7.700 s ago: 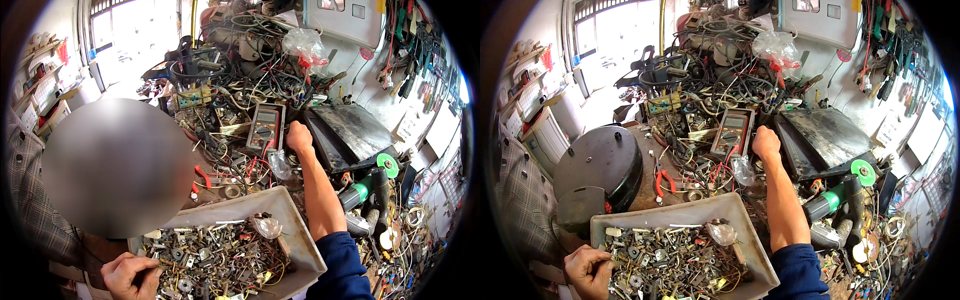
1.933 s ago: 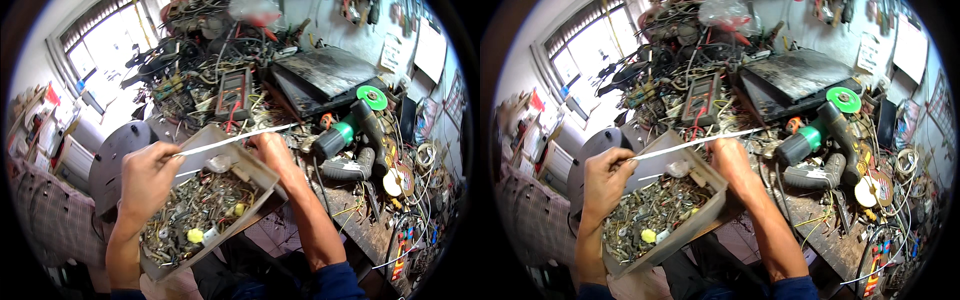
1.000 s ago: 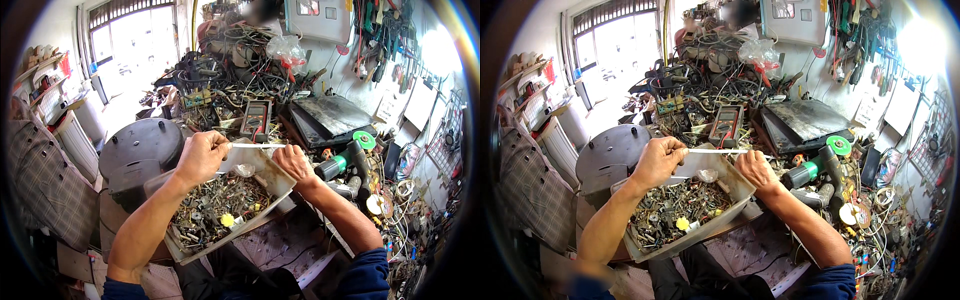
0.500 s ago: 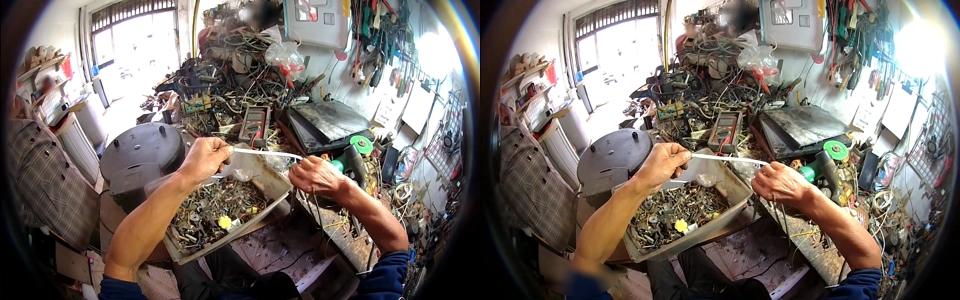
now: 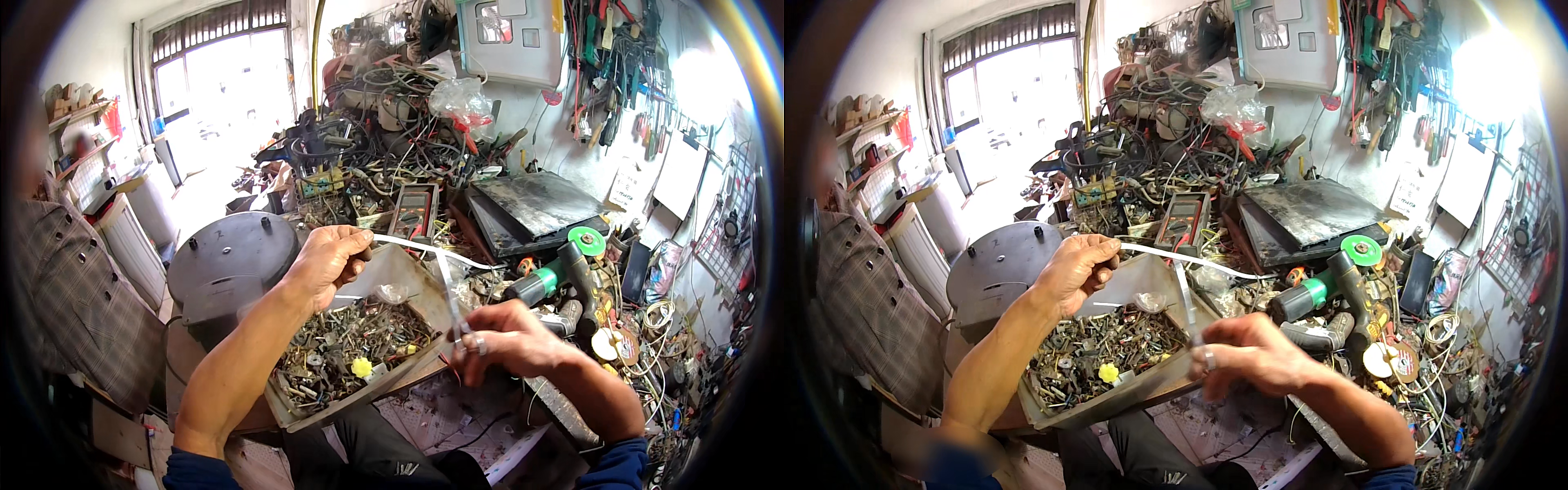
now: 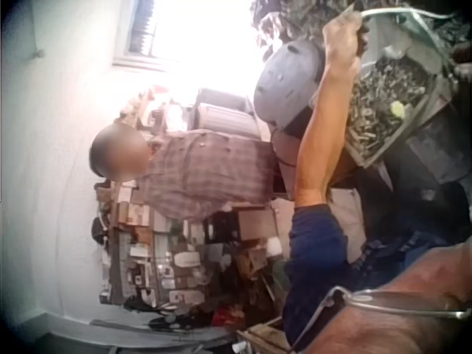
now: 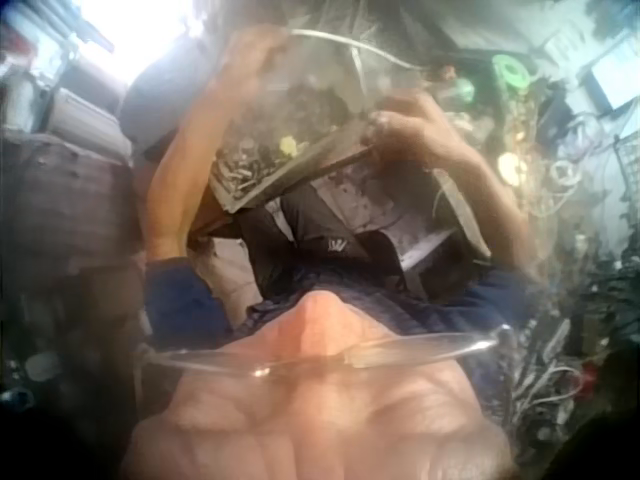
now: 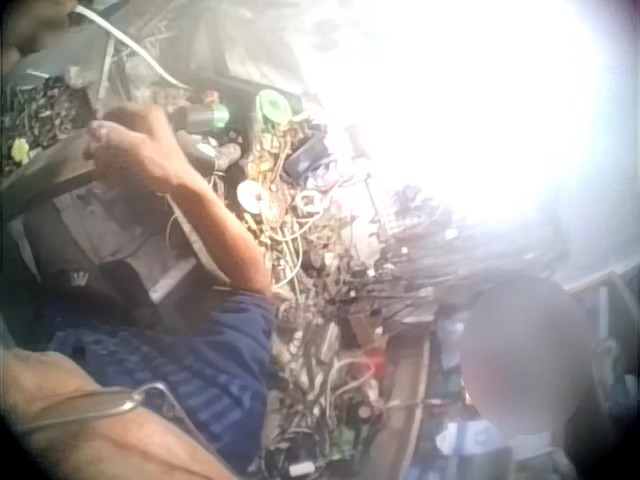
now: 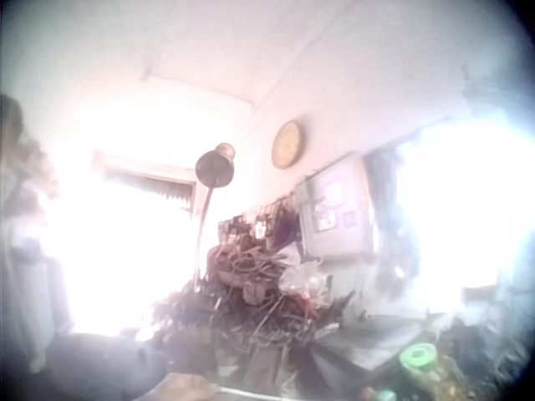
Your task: The person uses a screwdriver to remove screws from the back of a black circular electronic device. They then open a container filled with small electronic components and wires, selecting a specific wire and using pliers to strip its insulation. The person continues to manipulate the wire and other small parts on the cluttered workbench.
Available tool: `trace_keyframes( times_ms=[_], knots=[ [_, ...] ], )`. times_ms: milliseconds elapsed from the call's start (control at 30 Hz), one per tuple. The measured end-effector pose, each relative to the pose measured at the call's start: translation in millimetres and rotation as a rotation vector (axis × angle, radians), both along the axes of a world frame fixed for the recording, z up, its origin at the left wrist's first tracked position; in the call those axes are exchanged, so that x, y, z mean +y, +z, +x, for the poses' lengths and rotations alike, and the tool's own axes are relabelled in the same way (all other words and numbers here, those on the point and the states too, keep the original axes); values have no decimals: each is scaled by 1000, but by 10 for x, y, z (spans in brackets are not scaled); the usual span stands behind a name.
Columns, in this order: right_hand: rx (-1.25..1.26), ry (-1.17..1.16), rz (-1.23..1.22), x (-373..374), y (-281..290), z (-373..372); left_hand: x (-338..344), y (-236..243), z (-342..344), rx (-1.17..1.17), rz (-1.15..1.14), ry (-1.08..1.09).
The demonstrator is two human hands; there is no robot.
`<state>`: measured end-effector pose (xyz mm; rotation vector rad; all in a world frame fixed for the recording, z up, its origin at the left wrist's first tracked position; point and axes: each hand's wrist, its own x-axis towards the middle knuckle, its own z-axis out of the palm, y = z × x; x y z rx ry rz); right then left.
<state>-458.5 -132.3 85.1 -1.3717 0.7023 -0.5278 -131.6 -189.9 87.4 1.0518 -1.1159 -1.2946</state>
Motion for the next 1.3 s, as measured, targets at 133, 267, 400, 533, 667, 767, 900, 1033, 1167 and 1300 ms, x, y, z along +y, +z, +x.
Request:
trace_keyframes(
  times_ms=[133,267,400,533,667,767,900,1033,1167,1300],
  knots=[
    [-57,37,69,-42,-40,358,3,50,-19,71,-48,-76],
    [-191,48,103,-237,-99,522,54,61,-98,54,-58,-105],
    [-251,43,117,-422,-118,624,76,84,-106,52,-64,-124],
    [-236,81,87,-461,-157,658,79,87,-128,45,-54,-110],
    [-258,74,93,-456,-172,785,123,110,-136,36,-58,-81],
    [-296,90,126,-471,-171,789,100,102,-105,27,-60,-91],
    [-300,105,110,-488,-218,796,121,136,-128,-7,-37,-66],
    [-282,131,92,-494,-207,821,135,139,-125,-12,-30,-70],
    [-280,128,100,-500,-213,824,119,130,-122,-22,-44,-70],
    [-272,127,89,-497,-213,824,116,129,-116,-29,-39,-64]
  ],
)
